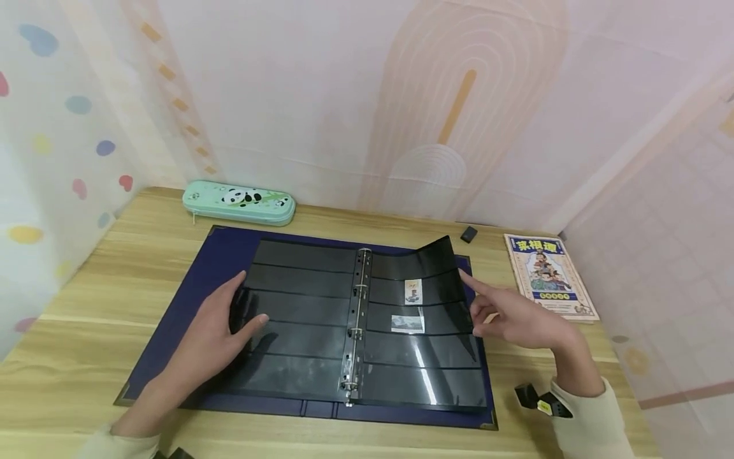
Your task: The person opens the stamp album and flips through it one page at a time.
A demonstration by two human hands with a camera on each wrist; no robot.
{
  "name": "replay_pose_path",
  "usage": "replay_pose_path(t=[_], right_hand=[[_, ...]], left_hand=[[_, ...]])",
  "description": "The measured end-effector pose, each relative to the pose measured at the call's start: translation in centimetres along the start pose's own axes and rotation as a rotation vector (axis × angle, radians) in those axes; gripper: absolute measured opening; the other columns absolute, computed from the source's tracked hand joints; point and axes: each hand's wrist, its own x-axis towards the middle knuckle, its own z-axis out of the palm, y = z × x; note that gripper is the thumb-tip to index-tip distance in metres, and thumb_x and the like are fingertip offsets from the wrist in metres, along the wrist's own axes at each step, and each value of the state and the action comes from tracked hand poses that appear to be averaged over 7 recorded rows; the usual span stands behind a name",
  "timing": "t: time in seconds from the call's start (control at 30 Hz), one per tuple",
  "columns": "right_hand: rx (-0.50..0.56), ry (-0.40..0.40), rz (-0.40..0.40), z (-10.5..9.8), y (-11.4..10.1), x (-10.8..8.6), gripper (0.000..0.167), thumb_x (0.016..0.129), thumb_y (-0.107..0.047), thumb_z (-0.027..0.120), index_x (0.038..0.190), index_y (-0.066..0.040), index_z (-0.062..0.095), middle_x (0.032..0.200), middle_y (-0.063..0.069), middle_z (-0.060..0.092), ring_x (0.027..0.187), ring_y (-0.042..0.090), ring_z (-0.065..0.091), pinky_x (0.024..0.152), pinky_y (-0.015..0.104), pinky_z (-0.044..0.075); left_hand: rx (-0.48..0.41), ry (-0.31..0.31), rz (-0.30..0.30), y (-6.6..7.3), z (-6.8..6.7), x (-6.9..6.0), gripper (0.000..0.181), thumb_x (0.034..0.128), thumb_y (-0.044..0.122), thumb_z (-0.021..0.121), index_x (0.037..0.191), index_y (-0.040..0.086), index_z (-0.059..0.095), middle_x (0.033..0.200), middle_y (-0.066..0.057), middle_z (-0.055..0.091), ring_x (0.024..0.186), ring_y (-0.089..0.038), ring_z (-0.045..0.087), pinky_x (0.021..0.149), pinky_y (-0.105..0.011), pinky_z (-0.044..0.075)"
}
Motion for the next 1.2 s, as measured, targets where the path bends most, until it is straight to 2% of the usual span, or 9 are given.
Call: replay_pose_path(t=[0.17,0.33,0.5,0.63,0.7,0.8,0.97,1.07,1.2], right_hand=[[-0.035,0.055,-0.067,0.9,-1.3,0.3,0.091,0.100,0.005,0.079,0.174,0.004,0.025,0.113,0.007,0.073,0.104,0.019,0.072,0.078,0.030,0.065],[0.000,0.140,-0.132,2.2,-2.1,1.0,0.078,0.097,0.003,0.083,0.166,0.002,0.046,0.129,0.016,0.070,0.114,0.032,0.073,0.076,0.032,0.067],[-0.003,0.210,-0.180,3.6,-2.5,1.8,0.063,0.094,0.000,0.088,0.152,-0.001,0.064,0.136,0.015,0.070,0.120,0.033,0.073,0.079,0.032,0.067],[0.018,0.223,-0.261,4.8,-2.6,2.6,0.051,0.096,0.001,0.085,0.145,0.000,0.068,0.138,0.014,0.070,0.117,0.029,0.075,0.085,0.034,0.067],[0.043,0.222,-0.305,5.3,-2.8,2.9,0.049,0.100,0.002,0.081,0.146,0.001,0.067,0.140,0.014,0.069,0.120,0.029,0.074,0.091,0.037,0.067],[0.099,0.201,-0.336,6.0,-3.1,3.4,0.055,0.105,0.002,0.074,0.157,0.001,0.058,0.147,0.015,0.067,0.129,0.033,0.071,0.099,0.041,0.065],[0.192,0.153,-0.323,6.8,-3.5,3.7,0.075,0.112,0.001,0.061,0.177,-0.009,0.024,0.159,0.019,0.061,0.139,0.040,0.066,0.109,0.039,0.059],[0.264,0.130,-0.353,7.1,-3.5,3.8,0.081,0.115,0.005,0.051,0.180,-0.013,0.008,0.162,0.024,0.056,0.145,0.036,0.062,0.112,0.035,0.057],[0.392,0.081,-0.422,7.4,-3.2,4.1,0.083,0.114,0.012,0.043,0.179,-0.010,-0.005,0.166,0.034,0.046,0.155,0.023,0.052,0.116,0.036,0.053]], left_hand=[[-0.044,0.036,0.045,3.4,0.5,-0.6,0.086,0.1063,0.028,0.079,0.173,0.003,0.031,0.172,-0.030,0.038,0.157,-0.056,0.036,0.119,-0.078,0.035],[-0.119,0.066,0.162,6.9,1.1,-0.7,0.072,0.1058,0.023,0.079,0.168,0.009,0.046,0.166,-0.019,0.052,0.150,-0.047,0.052,0.115,-0.072,0.045],[-0.199,0.053,0.275,9.7,2.3,-0.5,0.059,0.1040,0.013,0.080,0.159,0.012,0.058,0.141,-0.005,0.075,0.128,-0.034,0.072,0.103,-0.062,0.059],[-0.269,0.016,0.323,11.5,3.6,0.0,0.056,0.1040,0.010,0.079,0.156,0.014,0.059,0.126,0.002,0.081,0.113,-0.024,0.078,0.098,-0.052,0.063],[-0.330,-0.021,0.311,12.4,4.2,0.2,0.060,0.1060,0.012,0.077,0.161,0.014,0.053,0.128,0.001,0.080,0.111,-0.021,0.078,0.098,-0.050,0.063],[-0.446,-0.103,0.237,13.5,5.2,0.5,0.075,0.1111,0.022,0.072,0.173,0.014,0.031,0.138,-0.003,0.075,0.115,-0.019,0.076,0.102,-0.052,0.061],[-0.616,-0.196,0.100,14.7,6.4,0.9,0.099,0.1139,0.038,0.066,0.179,0.019,-0.007,0.148,-0.011,0.069,0.122,-0.027,0.073,0.102,-0.054,0.060],[-0.654,-0.199,0.036,15.4,7.0,1.3,0.108,0.1109,0.043,0.070,0.178,0.024,-0.013,0.149,-0.014,0.067,0.119,-0.027,0.074,0.099,-0.050,0.062],[-0.591,-0.131,0.015,16.0,7.4,1.6,0.109,0.1084,0.031,0.075,0.179,0.022,-0.007,0.147,-0.020,0.066,0.108,-0.027,0.077,0.093,-0.048,0.065]])
